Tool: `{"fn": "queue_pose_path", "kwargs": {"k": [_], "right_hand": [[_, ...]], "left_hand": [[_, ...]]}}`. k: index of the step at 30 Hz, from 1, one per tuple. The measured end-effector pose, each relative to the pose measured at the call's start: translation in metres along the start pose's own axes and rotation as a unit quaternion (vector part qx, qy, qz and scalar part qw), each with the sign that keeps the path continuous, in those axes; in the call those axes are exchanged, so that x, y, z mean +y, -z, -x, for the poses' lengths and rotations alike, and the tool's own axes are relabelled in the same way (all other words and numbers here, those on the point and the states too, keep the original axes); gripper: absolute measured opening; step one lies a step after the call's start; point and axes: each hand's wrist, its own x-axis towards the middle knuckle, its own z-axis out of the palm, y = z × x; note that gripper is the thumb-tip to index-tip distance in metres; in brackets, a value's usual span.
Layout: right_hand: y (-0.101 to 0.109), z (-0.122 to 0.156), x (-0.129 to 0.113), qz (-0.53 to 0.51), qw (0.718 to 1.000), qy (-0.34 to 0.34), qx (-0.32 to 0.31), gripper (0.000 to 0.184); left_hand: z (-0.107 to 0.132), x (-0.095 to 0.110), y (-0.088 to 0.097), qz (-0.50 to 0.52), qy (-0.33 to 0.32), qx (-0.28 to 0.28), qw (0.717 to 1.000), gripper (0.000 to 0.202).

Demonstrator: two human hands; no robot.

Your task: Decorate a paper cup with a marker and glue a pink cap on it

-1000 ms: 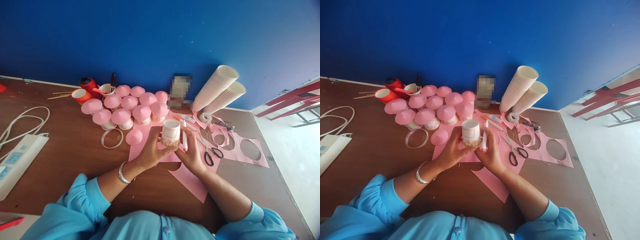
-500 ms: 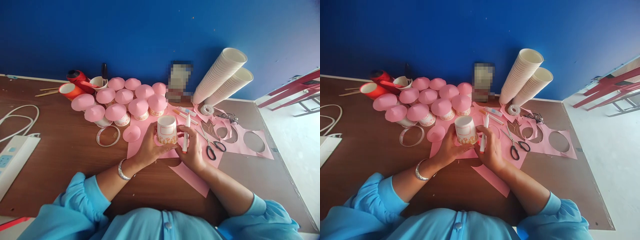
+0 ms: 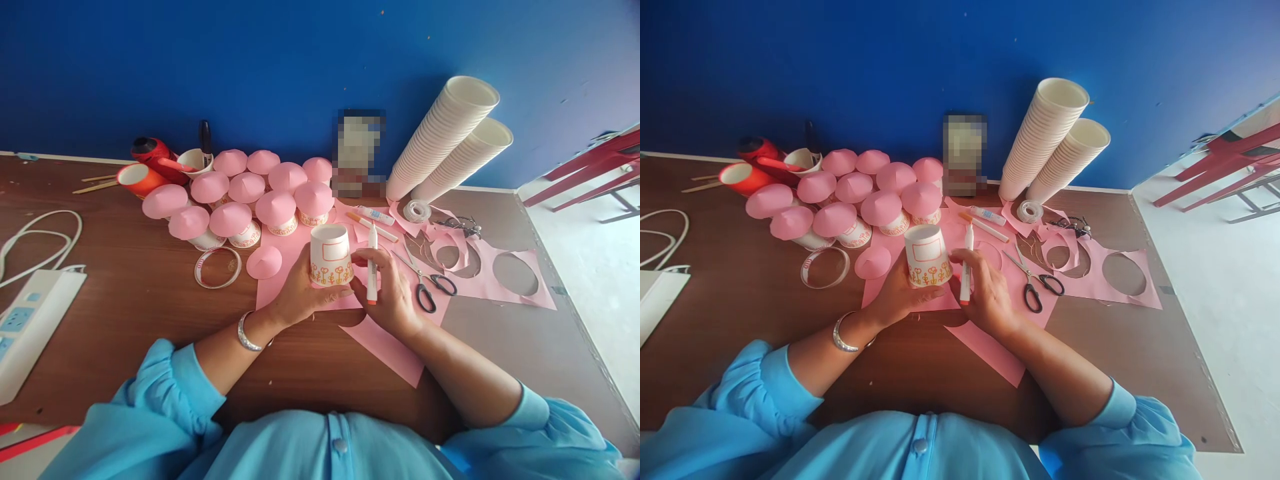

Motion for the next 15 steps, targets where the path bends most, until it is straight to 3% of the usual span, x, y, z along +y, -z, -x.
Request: {"fn": "queue_pose_path", "kwargs": {"k": [5,10,15], "right_hand": [[0.022,-0.003,0.001,-0.033,0.999,-0.011,0.021,0.029],[0.047,-0.017,-0.009,-0.053,0.992,0.114,0.022,0.037],[0.041,-0.028,-0.015,-0.098,0.987,0.127,-0.014,0.035]], "left_hand": [[-0.003,0.007,0.001,-0.024,0.008,0.055,0.998,0.060],[-0.005,0.003,0.002,-0.045,-0.002,0.053,0.998,0.061],[-0.007,-0.001,0.001,-0.067,0.015,0.043,0.997,0.065]]}}
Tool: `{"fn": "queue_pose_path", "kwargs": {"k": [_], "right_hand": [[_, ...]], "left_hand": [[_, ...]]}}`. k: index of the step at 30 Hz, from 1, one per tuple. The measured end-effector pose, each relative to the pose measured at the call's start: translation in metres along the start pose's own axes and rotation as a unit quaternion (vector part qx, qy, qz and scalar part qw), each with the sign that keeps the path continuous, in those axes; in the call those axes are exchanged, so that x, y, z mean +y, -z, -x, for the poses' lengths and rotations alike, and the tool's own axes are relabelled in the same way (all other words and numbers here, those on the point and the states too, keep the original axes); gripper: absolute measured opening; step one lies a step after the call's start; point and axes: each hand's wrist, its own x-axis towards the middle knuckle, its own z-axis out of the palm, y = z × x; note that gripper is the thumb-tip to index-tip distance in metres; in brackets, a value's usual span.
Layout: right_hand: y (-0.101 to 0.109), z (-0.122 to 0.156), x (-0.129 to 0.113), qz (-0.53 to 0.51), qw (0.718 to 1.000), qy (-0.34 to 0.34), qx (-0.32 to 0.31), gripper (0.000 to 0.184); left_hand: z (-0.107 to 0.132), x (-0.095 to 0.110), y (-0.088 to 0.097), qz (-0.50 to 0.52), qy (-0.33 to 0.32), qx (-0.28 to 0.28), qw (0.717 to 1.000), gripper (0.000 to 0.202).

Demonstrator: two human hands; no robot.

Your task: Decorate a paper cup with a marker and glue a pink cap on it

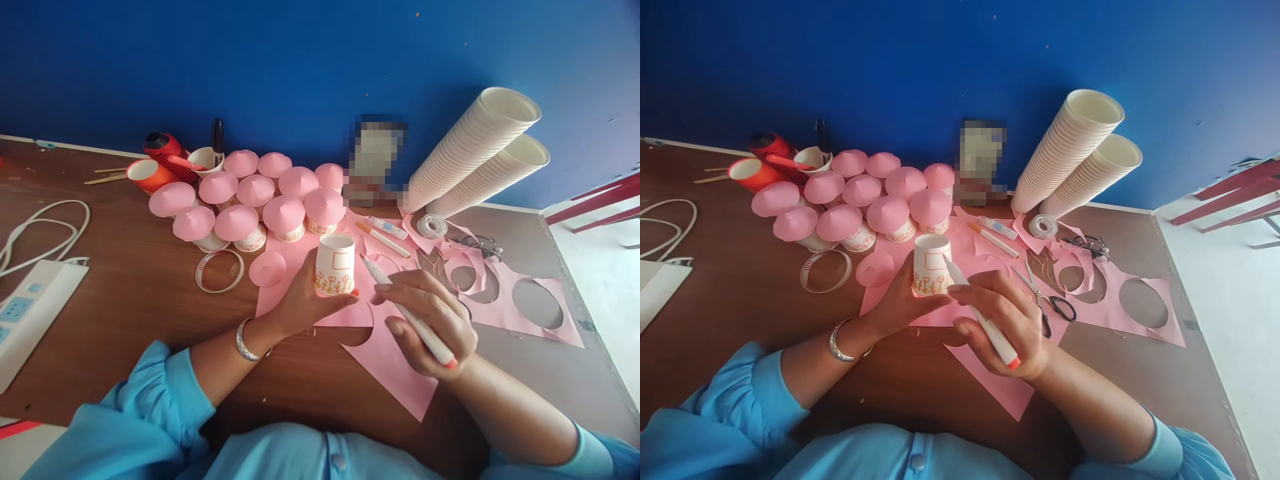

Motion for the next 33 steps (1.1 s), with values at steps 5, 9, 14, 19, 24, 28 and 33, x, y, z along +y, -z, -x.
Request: {"fn": "queue_pose_path", "kwargs": {"k": [5,9,14,19,24,28,33], "right_hand": [[-0.019,0.003,0.011,-0.065,0.998,0.005,-0.009,0.038],[-0.022,0.006,0.014,-0.009,0.999,0.048,-0.002,0.040],[-0.022,0.006,0.011,-0.006,0.998,0.063,0.024,0.028],[-0.022,0.004,0.012,0.036,0.994,0.099,0.012,0.024],[-0.023,0.002,0.014,0.077,0.988,0.130,0.001,0.025],[-0.025,0.003,0.016,0.088,0.989,0.119,0.005,0.022],[-0.028,0.005,0.018,0.086,0.989,0.122,0.003,0.017]], "left_hand": [[0.000,0.000,-0.001,0.001,0.003,0.006,1.000,0.066],[-0.001,0.000,-0.001,-0.029,0.003,0.010,1.000,0.065],[-0.001,-0.003,-0.002,-0.039,0.018,0.026,0.999,0.070],[-0.001,-0.004,-0.004,-0.049,0.020,0.031,0.998,0.067],[-0.001,-0.002,-0.004,-0.050,0.024,0.025,0.998,0.066],[-0.001,0.001,-0.004,-0.070,0.039,0.028,0.996,0.066],[-0.001,0.003,-0.004,-0.071,0.043,0.023,0.996,0.067]]}}
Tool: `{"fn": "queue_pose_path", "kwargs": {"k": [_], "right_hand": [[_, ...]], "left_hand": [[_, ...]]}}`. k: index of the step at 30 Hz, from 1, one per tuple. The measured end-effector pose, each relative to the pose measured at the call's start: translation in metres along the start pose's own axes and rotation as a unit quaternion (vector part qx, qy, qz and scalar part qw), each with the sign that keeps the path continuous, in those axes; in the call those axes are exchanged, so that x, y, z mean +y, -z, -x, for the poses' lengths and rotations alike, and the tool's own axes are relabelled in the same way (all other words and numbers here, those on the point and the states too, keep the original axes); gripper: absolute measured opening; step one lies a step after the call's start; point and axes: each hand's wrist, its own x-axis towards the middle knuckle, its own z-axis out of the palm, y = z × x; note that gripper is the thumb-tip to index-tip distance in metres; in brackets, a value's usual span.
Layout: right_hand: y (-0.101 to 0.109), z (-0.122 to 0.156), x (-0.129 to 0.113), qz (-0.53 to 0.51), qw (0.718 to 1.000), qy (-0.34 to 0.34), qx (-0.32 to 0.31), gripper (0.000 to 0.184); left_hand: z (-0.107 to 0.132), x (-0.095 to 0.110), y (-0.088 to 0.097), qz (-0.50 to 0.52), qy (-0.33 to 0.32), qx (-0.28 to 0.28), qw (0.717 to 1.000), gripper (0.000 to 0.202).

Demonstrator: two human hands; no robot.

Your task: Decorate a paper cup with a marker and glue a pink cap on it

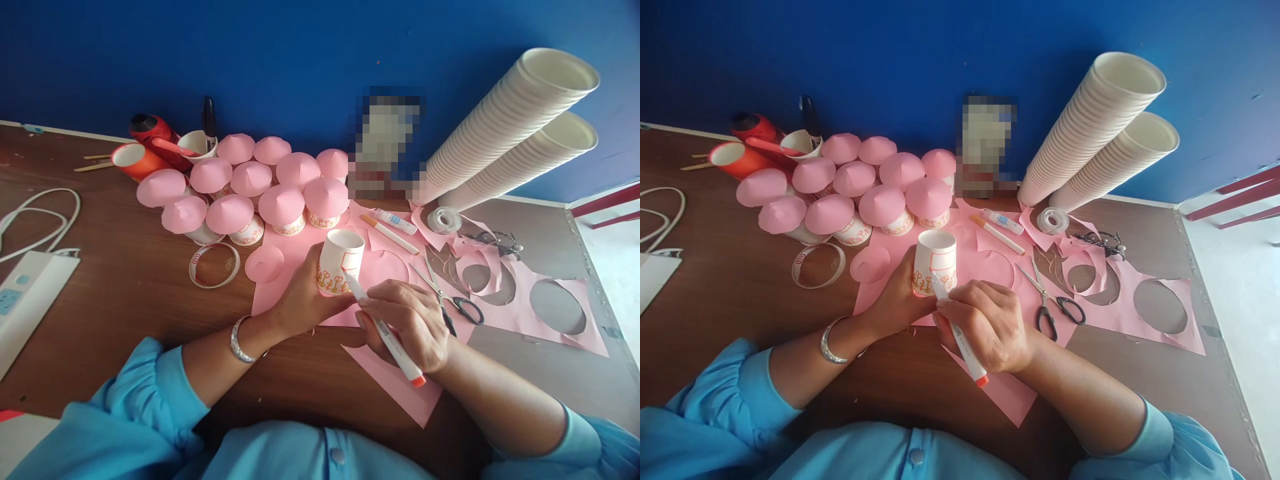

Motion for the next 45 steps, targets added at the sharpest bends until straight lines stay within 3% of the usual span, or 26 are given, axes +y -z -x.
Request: {"fn": "queue_pose_path", "kwargs": {"k": [16,45], "right_hand": [[-0.0007,-0.0024,0.0001,0.007,1.000,-0.005,-0.001,0.017],[0.0027,-0.0022,-0.0009,0.006,1.000,-0.003,-0.002,0.021]], "left_hand": [[-0.0011,-0.0022,0.0002,-0.002,-0.030,0.000,1.000,0.064],[-0.0004,0.0004,0.0015,0.011,-0.001,-0.009,1.000,0.058]]}}
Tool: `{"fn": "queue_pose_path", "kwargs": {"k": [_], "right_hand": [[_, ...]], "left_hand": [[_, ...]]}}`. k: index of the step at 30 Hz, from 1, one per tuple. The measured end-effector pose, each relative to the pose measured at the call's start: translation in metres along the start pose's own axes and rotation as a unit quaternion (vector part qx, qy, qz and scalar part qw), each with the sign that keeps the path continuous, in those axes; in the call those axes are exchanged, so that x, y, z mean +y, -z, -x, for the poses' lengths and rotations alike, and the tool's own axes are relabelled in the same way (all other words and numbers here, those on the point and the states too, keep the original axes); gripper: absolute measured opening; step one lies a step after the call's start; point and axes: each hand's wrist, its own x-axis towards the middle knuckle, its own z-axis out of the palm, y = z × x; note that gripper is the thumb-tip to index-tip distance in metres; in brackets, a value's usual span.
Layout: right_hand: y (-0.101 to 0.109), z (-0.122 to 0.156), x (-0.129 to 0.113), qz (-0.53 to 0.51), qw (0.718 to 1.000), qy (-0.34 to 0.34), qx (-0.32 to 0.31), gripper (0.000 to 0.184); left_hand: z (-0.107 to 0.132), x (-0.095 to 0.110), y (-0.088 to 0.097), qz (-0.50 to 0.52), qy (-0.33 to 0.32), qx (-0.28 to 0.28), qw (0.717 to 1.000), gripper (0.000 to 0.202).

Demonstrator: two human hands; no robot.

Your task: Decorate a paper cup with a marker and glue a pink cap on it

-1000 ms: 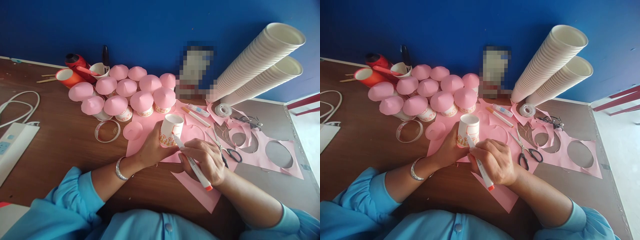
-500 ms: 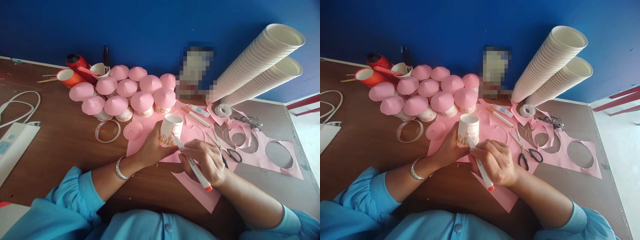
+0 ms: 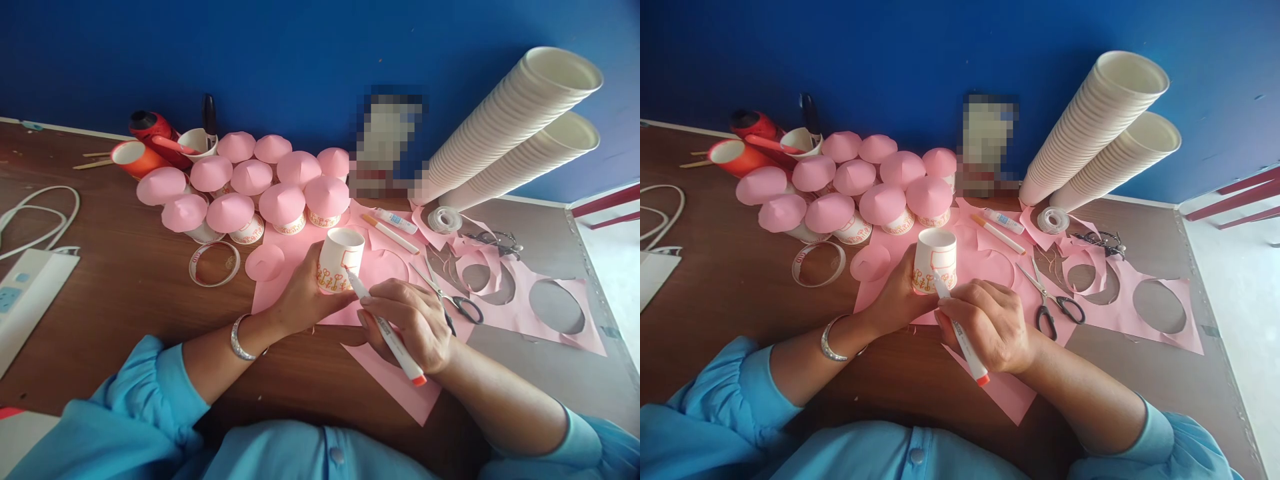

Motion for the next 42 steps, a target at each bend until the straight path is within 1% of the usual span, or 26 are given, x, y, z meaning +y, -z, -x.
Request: {"fn": "queue_pose_path", "kwargs": {"k": [3,9,18,30,42], "right_hand": [[0.0003,0.0000,0.0010,0.005,1.000,-0.001,-0.005,0.024],[-0.0008,-0.0004,0.0025,0.005,1.000,0.003,-0.011,0.021],[-0.0015,-0.0008,0.0024,0.019,1.000,-0.006,-0.007,0.019],[-0.0020,-0.0009,0.0010,0.023,1.000,-0.008,-0.001,0.021],[-0.0009,0.0010,0.0004,0.005,1.000,-0.011,-0.018,0.021]], "left_hand": [[-0.0006,-0.0011,-0.0002,-0.013,-0.001,0.006,1.000,0.062],[-0.0009,-0.0029,0.0000,-0.044,-0.028,0.015,0.999,0.063],[-0.0015,-0.0029,0.0001,-0.028,-0.035,0.007,0.999,0.062],[-0.0010,-0.0015,-0.0004,-0.028,-0.027,0.018,0.999,0.063],[-0.0006,-0.0038,0.0009,-0.030,-0.013,0.014,0.999,0.062]]}}
